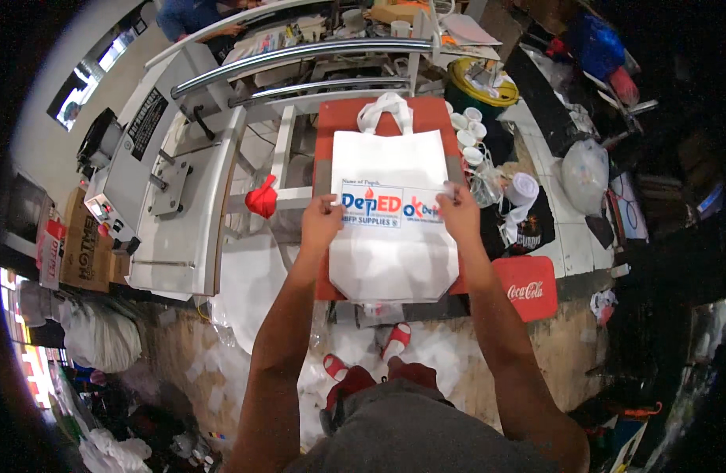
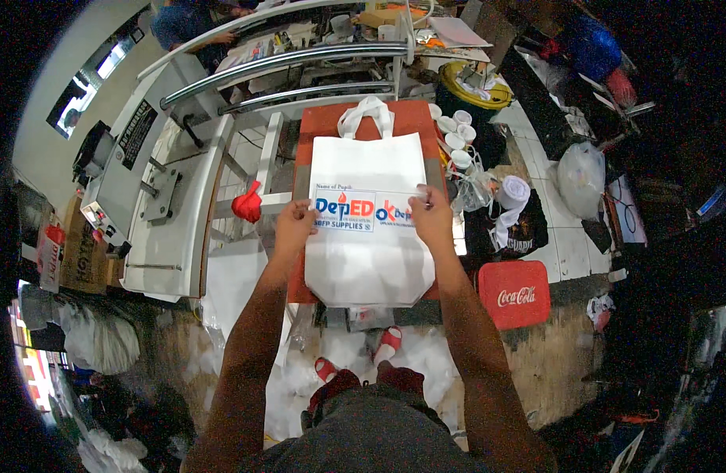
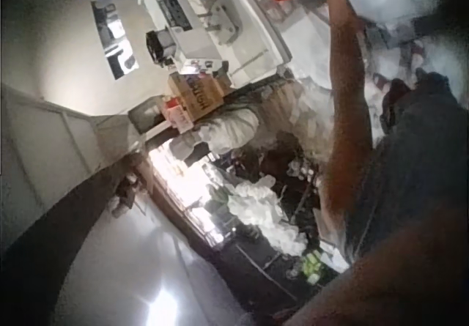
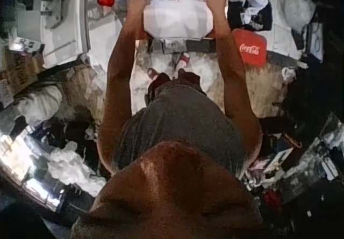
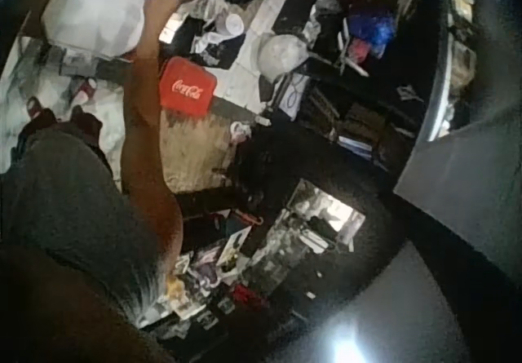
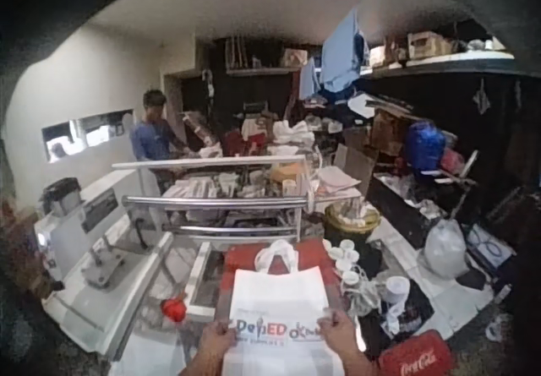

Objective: The person places a tote bag on a heat press, positions a printed design on the bag, and covers it with a protective sheet. Using a machine, the person applies heat and pressure to the bag, then removes the sheet and sets the bag aside before repeating the actions with another bag.

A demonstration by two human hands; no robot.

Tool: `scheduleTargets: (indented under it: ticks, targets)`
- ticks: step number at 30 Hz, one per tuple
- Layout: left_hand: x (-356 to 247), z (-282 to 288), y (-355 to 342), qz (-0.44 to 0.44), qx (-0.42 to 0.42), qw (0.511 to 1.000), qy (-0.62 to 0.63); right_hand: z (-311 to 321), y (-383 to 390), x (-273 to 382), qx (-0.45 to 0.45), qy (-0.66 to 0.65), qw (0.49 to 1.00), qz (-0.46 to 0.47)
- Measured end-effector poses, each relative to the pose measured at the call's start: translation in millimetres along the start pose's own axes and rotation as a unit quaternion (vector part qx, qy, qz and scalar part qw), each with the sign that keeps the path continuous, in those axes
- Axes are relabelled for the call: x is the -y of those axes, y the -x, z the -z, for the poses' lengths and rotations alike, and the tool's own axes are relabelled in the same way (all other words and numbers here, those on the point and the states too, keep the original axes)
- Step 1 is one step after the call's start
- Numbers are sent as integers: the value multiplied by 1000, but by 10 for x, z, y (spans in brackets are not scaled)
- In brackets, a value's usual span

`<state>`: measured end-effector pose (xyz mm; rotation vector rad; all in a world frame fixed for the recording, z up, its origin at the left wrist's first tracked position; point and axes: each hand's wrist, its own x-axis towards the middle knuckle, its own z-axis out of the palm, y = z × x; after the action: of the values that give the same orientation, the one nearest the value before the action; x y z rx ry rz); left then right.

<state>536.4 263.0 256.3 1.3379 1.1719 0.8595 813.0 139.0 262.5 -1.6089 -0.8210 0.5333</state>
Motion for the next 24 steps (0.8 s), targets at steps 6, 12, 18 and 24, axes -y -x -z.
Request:
scheduleTargets:
  ticks: [6, 12, 18, 24]
  targets:
    - [241, -115, -443, 42, -39, 996, -66, -49, 135, 89, -35, 258, 945, 196]
    - [441, 4, -490, -31, -91, 988, -123, -235, 530, -67, 73, 360, 903, 225]
    - [120, -162, 192, -278, -39, 881, -381, -157, 553, -225, 63, 392, 894, 208]
    - [220, -157, 457, -320, -29, 828, -459, -200, 588, -197, 55, 399, 890, 213]
